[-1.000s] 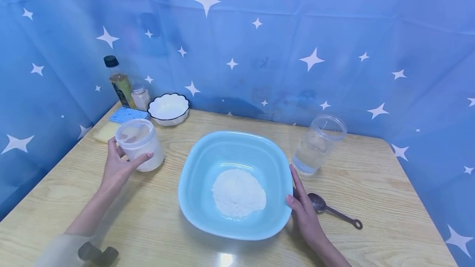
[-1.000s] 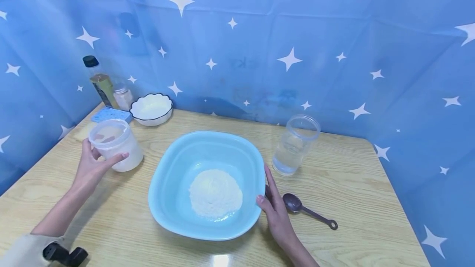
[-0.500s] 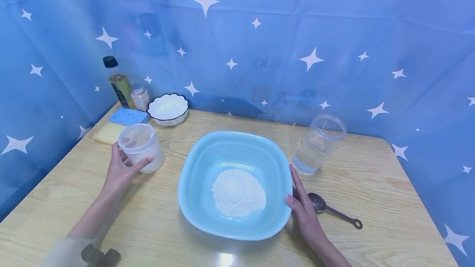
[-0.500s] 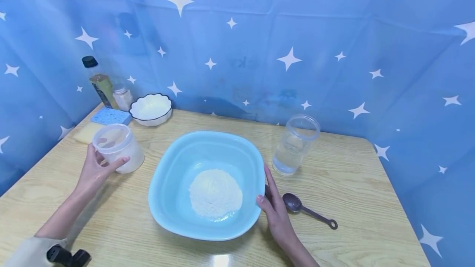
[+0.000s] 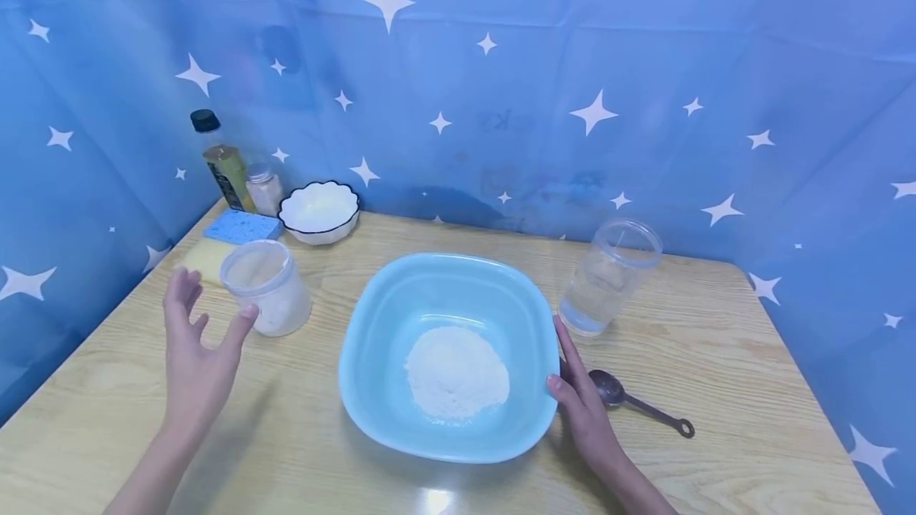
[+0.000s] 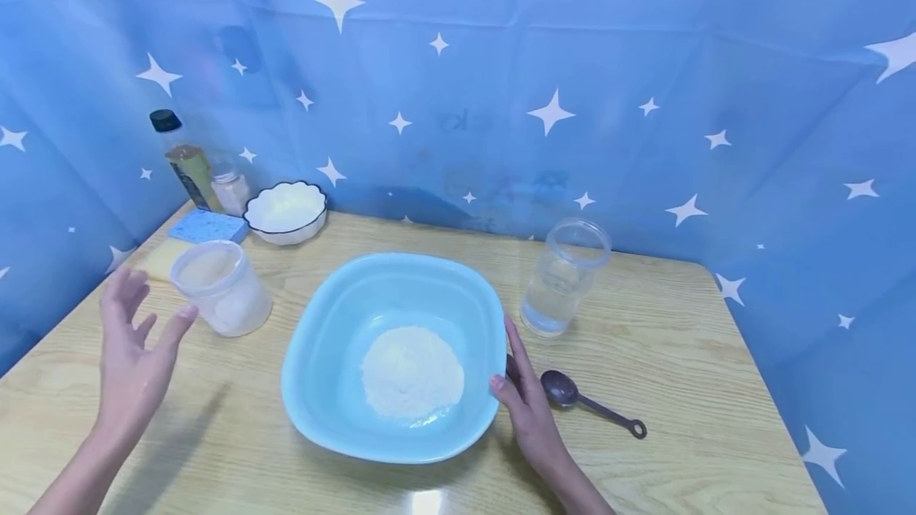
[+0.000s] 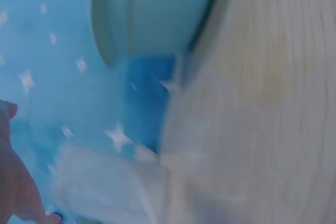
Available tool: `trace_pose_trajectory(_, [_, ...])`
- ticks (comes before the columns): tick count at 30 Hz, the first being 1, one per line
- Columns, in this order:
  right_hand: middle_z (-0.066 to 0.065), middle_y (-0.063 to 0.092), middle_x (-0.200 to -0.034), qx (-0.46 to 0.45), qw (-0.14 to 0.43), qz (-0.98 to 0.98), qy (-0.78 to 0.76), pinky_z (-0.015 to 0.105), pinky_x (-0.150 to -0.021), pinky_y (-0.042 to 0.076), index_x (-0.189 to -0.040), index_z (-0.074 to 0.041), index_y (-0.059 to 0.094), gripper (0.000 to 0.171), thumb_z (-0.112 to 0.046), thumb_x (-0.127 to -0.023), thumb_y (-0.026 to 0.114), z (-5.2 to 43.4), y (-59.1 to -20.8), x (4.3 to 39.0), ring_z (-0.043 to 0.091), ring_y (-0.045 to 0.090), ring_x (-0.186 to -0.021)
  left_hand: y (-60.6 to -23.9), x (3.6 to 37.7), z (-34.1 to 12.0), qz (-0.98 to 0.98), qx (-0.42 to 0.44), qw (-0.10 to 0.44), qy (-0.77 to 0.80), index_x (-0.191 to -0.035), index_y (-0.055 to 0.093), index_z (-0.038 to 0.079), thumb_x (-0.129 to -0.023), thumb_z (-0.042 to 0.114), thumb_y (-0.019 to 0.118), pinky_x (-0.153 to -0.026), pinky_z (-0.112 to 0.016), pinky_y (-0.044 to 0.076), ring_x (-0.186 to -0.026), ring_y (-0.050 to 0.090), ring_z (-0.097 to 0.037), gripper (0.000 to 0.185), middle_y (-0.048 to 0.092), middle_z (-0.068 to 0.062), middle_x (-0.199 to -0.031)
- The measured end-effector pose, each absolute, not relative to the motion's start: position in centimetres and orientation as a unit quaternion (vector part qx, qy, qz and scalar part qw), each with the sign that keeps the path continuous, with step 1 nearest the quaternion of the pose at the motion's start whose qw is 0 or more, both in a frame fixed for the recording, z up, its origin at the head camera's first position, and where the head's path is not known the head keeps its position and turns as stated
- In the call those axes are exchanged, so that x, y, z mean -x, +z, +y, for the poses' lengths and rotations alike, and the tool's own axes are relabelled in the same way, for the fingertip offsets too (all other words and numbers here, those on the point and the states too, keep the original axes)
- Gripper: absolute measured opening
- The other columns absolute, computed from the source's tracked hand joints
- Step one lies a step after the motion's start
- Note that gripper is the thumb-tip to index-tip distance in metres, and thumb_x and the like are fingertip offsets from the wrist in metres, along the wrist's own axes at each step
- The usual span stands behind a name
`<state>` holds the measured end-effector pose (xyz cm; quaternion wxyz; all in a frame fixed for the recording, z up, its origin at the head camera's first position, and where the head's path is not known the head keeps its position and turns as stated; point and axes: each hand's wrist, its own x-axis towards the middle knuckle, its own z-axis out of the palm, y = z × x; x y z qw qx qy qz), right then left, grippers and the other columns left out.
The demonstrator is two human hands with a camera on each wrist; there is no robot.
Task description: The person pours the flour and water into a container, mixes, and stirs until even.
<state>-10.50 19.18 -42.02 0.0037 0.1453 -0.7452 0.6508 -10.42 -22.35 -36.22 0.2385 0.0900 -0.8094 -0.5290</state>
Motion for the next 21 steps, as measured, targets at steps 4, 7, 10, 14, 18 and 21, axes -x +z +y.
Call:
trace_pose_trajectory(4, [0.007,0.015,-0.153,-0.148,0.003,-0.740,0.657,0.033,-0.085,0.050,-0.151,-0.024,0.013,0.062,-0.008,-0.096,0.036,19.0,-42.1,10.5,0.012,0.049,-0.117,-35.4,9.2,-20.5,-0.818,0.067,0.224,-0.526,-0.147,0.026,0.016,-0.084,-0.001,0.061,-0.104,-0.021,0.030,-0.131,0.030,-0.019,0.073,0.032,-0.008,-0.145])
trace_pose_trajectory(7, [0.007,0.014,-0.153,-0.149,0.003,-0.739,0.657,0.033,-0.084,0.051,-0.151,-0.021,0.013,0.061,-0.008,-0.096,0.037,19.0,-42.1,10.5,0.012,0.050,-0.116,-36.1,9.2,-19.6,-0.827,0.155,0.137,-0.523,-0.148,0.022,0.020,-0.081,0.001,0.064,-0.107,-0.027,0.029,-0.133,0.027,-0.025,0.081,0.028,-0.008,-0.148])
trace_pose_trajectory(10, [0.005,0.011,-0.154,-0.151,0.000,-0.743,0.652,0.031,-0.086,0.049,-0.151,-0.021,0.013,0.062,-0.007,-0.096,0.038,18.9,-42.1,10.5,0.010,0.048,-0.118,-37.4,9.4,-19.4,-0.827,0.185,0.059,-0.527,-0.150,0.015,0.027,-0.080,0.010,0.068,-0.109,-0.048,0.021,-0.136,0.020,-0.030,0.089,0.018,-0.002,-0.152])
trace_pose_trajectory(14, [0.004,0.011,-0.154,-0.144,0.001,-0.751,0.644,0.028,-0.088,0.047,-0.151,-0.022,0.014,0.062,-0.007,-0.096,0.038,19.0,-42.2,10.4,0.008,0.046,-0.119,-38.8,9.9,-19.1,-0.808,0.203,-0.020,-0.552,-0.150,0.007,0.030,-0.080,0.020,0.070,-0.105,-0.063,0.011,-0.138,0.011,-0.030,0.094,0.009,0.004,-0.154])
trace_pose_trajectory(18, [0.001,0.012,-0.154,-0.133,0.001,-0.759,0.637,0.023,-0.095,0.039,-0.151,-0.024,0.013,0.060,-0.012,-0.096,0.037,19.0,-42.1,10.3,0.014,0.037,-0.128,-39.7,10.2,-18.5,-0.799,0.220,-0.044,-0.557,-0.150,0.005,0.030,-0.080,0.027,0.071,-0.104,-0.065,0.011,-0.140,0.005,-0.026,0.096,0.006,0.007,-0.155])
trace_pose_trajectory(21, [0.001,0.010,-0.154,-0.136,-0.002,-0.758,0.638,0.020,-0.100,0.029,-0.151,-0.023,0.011,0.060,-0.013,-0.097,0.035,18.9,-42.1,10.3,0.021,0.023,-0.135,-40.4,10.3,-18.2,-0.798,0.233,-0.034,-0.554,-0.150,0.004,0.029,-0.080,0.030,0.071,-0.102,-0.068,0.011,-0.140,0.003,-0.025,0.097,0.006,0.003,-0.155])
